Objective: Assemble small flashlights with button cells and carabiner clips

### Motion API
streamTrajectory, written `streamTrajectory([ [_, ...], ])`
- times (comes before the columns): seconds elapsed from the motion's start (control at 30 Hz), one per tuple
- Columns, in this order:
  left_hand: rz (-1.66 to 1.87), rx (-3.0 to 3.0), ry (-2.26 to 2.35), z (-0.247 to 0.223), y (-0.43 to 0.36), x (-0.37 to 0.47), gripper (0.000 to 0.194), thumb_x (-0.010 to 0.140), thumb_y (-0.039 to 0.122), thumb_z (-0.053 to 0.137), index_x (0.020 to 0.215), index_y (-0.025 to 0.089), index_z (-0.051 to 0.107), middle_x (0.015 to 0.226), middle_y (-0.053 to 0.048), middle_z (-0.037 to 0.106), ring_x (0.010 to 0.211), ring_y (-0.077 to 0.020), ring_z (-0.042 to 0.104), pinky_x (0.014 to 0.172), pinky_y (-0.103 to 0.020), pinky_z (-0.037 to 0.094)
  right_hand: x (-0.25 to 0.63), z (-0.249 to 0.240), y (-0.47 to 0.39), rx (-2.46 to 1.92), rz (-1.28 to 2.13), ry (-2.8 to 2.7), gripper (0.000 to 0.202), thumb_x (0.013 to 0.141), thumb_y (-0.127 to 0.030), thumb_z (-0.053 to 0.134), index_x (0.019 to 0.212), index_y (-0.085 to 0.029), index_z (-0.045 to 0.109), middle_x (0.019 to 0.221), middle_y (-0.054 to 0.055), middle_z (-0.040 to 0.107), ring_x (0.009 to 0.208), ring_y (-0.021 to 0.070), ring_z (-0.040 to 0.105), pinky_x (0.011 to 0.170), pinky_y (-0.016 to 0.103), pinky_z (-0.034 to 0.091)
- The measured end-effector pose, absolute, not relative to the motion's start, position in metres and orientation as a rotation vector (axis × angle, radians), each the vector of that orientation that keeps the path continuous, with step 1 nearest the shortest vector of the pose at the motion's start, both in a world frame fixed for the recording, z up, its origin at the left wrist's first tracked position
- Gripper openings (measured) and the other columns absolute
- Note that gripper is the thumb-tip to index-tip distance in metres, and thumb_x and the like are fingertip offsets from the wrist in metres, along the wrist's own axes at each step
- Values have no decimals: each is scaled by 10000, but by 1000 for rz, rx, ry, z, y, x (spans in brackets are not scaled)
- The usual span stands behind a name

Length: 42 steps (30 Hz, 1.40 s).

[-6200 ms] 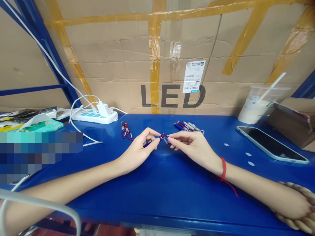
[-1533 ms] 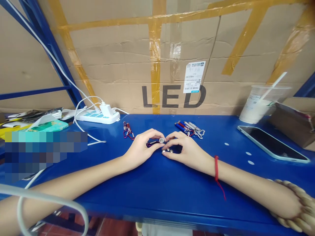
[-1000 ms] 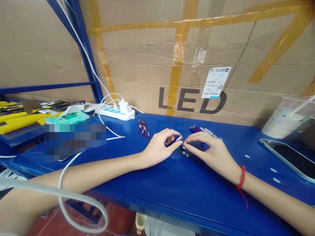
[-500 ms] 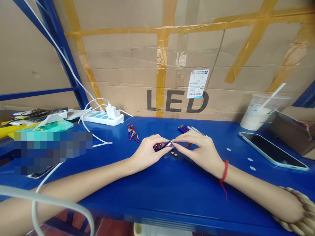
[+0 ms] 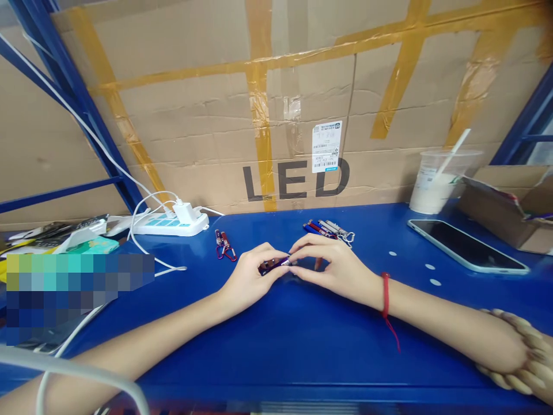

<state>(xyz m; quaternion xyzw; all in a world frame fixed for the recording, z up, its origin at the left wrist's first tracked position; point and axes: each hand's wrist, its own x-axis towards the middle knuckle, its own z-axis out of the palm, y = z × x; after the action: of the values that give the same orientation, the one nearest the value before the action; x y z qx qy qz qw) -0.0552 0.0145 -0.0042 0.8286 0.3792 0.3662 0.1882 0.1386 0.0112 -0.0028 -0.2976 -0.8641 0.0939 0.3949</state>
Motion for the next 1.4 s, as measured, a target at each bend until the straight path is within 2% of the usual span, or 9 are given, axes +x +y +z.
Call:
streamTrajectory([
  [0.2,1008,2293,1106,-5,15,-55,142,808,256,568,875,180,667,816,-34,615,738,-138,562,672,-242,438,139,-3,10,-803,225,-2195,131,829,-284,592,896,-214,680,943,31,623,780,125,598,577,194,466],
  [0.3,1033,2240,1210,-5,17,-55,134,808,271,566,871,180,641,827,-22,618,744,-135,557,650,-233,430,141,-3,12,-936,173,-2134,155,791,-299,637,918,-213,659,912,15,624,715,114,592,543,198,451],
  [0.37,1039,2190,1259,-5,17,-55,131,801,281,576,877,184,622,850,-14,623,759,-134,556,645,-229,428,143,-4,14,-1033,121,-2150,198,757,-330,669,924,-223,665,943,13,622,753,131,601,549,212,453],
  [0.5,1020,2159,1272,-5,18,-55,140,798,296,581,885,187,595,850,-5,612,772,-131,549,657,-232,424,145,-6,15,-1089,61,-2264,244,765,-411,648,927,-236,701,1012,41,607,896,190,593,692,280,486],
  [0.67,1008,2197,1241,-5,16,-55,142,801,304,576,878,185,590,848,-12,606,777,-135,546,665,-240,427,143,-11,18,-1033,60,-2293,178,831,-308,587,915,-219,716,959,57,622,903,195,578,816,330,459],
  [0.9,1028,2235,1205,-5,16,-54,125,798,292,577,870,194,606,835,-9,615,756,-130,552,652,-232,434,145,-13,26,-1055,131,-2242,143,817,-216,589,877,-224,718,938,38,641,878,184,589,790,306,466],
  [1.0,1034,2236,1202,-4,15,-54,126,793,297,580,861,195,611,830,-7,622,751,-130,555,647,-230,433,144,-10,23,-1051,148,-2195,126,806,-271,612,855,-229,720,894,27,647,831,168,600,750,281,471],
  [1.17,1018,2231,1220,-4,14,-54,134,794,305,585,869,196,610,829,-6,613,767,-132,556,658,-232,430,141,-4,14,-1146,112,-2223,167,706,-418,695,742,-260,734,803,-4,652,753,150,605,583,241,439],
  [1.4,1016,2245,1184,-5,15,-55,150,799,328,576,869,198,605,839,-15,610,779,-140,554,672,-242,441,142,-6,16,-1148,152,-2256,120,763,-347,648,741,-266,735,801,-7,660,764,154,604,602,241,437],
])
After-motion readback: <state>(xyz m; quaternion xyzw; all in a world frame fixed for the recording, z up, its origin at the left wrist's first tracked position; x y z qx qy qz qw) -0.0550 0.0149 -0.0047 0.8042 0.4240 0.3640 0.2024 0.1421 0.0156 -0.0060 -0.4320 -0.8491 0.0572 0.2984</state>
